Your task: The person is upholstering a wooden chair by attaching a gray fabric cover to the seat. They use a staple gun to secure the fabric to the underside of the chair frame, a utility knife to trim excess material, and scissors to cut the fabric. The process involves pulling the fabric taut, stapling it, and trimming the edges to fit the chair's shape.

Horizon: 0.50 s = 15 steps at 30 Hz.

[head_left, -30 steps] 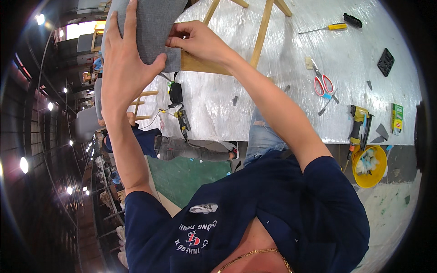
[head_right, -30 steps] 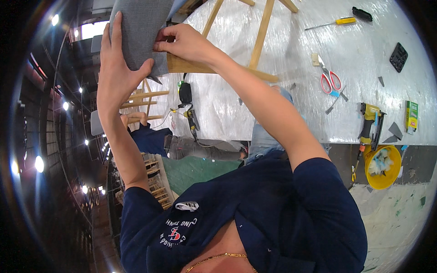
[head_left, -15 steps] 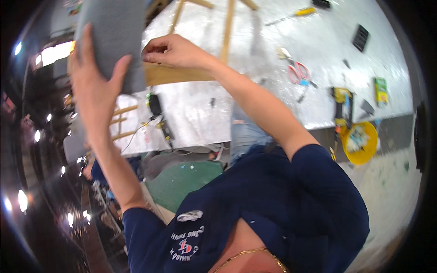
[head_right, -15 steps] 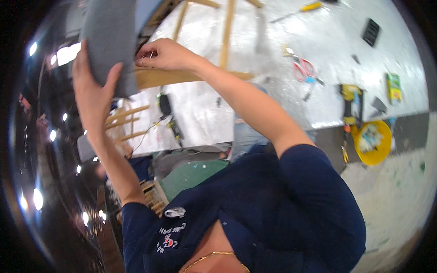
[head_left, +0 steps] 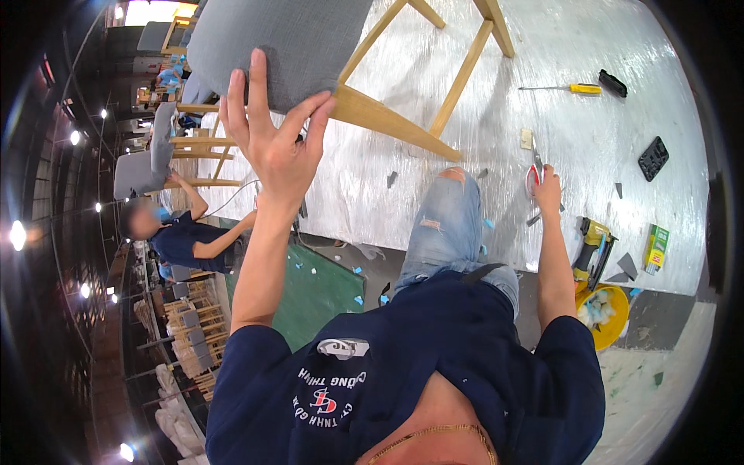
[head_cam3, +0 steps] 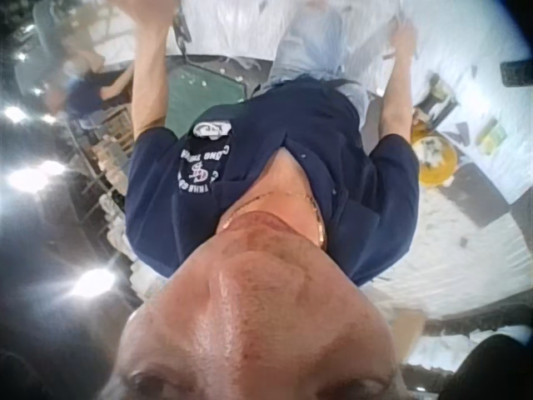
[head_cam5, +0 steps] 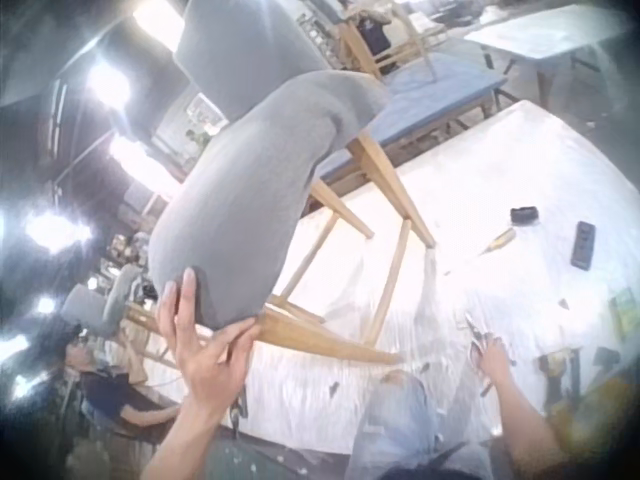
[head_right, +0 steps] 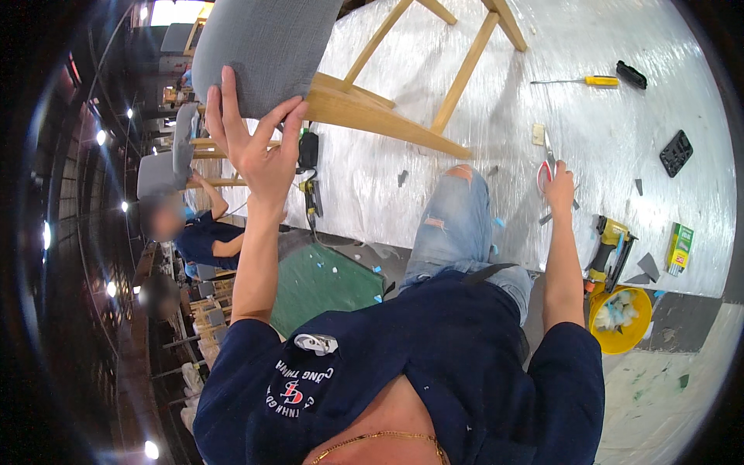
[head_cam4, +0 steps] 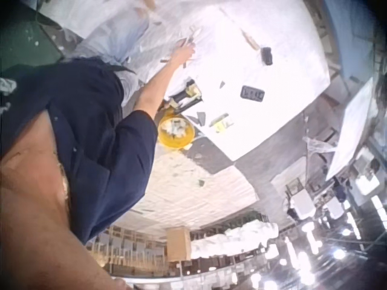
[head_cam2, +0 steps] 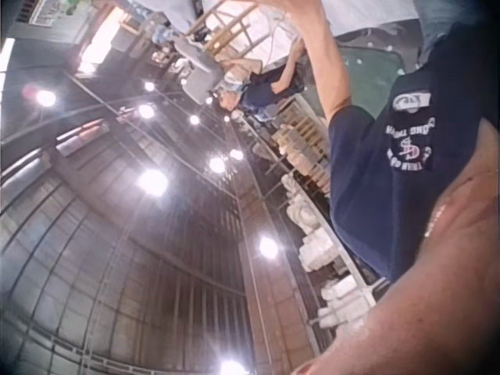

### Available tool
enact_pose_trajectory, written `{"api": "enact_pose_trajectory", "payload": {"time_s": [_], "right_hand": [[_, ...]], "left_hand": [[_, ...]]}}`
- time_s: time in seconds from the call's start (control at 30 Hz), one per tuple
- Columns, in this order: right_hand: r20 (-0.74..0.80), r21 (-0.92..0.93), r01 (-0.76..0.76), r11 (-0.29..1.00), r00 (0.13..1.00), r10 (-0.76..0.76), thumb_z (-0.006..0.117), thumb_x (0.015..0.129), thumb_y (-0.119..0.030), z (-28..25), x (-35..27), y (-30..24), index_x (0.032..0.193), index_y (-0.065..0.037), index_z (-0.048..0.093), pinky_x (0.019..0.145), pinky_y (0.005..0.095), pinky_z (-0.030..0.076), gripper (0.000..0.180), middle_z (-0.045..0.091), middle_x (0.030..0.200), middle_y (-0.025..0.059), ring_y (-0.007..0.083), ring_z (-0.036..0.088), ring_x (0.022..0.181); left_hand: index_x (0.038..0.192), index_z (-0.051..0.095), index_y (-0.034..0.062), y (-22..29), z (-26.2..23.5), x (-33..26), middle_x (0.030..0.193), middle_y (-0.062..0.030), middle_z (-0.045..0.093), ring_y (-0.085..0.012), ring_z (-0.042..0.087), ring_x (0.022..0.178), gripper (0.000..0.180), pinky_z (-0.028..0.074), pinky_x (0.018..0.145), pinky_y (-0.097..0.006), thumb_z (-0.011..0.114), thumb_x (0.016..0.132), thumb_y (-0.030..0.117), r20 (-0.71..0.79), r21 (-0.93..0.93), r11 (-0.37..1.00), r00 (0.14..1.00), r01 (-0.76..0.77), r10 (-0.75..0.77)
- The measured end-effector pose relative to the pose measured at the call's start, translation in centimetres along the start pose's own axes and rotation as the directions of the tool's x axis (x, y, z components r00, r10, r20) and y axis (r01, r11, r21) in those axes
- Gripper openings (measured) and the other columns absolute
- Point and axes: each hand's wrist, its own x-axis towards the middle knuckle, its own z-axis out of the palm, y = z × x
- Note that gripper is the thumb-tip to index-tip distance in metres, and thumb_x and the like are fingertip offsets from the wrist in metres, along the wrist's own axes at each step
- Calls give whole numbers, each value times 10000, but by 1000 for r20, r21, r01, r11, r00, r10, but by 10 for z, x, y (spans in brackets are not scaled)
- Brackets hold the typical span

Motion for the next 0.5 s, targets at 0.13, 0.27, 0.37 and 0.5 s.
{"api": "enact_pose_trajectory", "payload": {"time_s": [0.13,0.27,0.37,0.5], "right_hand": [[147,750,-74,657,988,-56,693,853,-157,-19,7,3,1427,-62,432,738,353,544,637,692,1025,173,234,691,812],[263,887,-98,451,911,-319,735,856,-178,-83,-52,-120,1445,-71,441,659,270,500,666,628,862,53,148,623,726],[345,830,-6,558,791,-505,764,859,-242,-110,-66,-190,1430,-60,473,675,279,501,666,589,914,36,151,601,765],[188,831,354,430,549,-815,723,843,-528,-116,-71,-268,1421,-29,485,823,365,495,800,603,1072,99,226,599,961]], "left_hand": [[821,797,213,11,-5,8,1558,-125,404,-332,258,1453,134,223,1165,-462,858,725,283,43,-12,998,997,66,-65],[827,791,194,2,-8,-6,1570,-144,378,-344,236,1460,110,211,1172,-473,847,748,247,38,-25,1000,999,12,-11],[817,785,187,10,-13,1,1574,-154,367,-351,226,1463,79,200,1177,-485,832,768,226,61,-85,995,997,42,-37],[807,777,168,20,-18,9,1581,-152,355,-356,217,1465,58,198,1180,-502,815,785,206,100,-102,993,994,64,-54]]}}
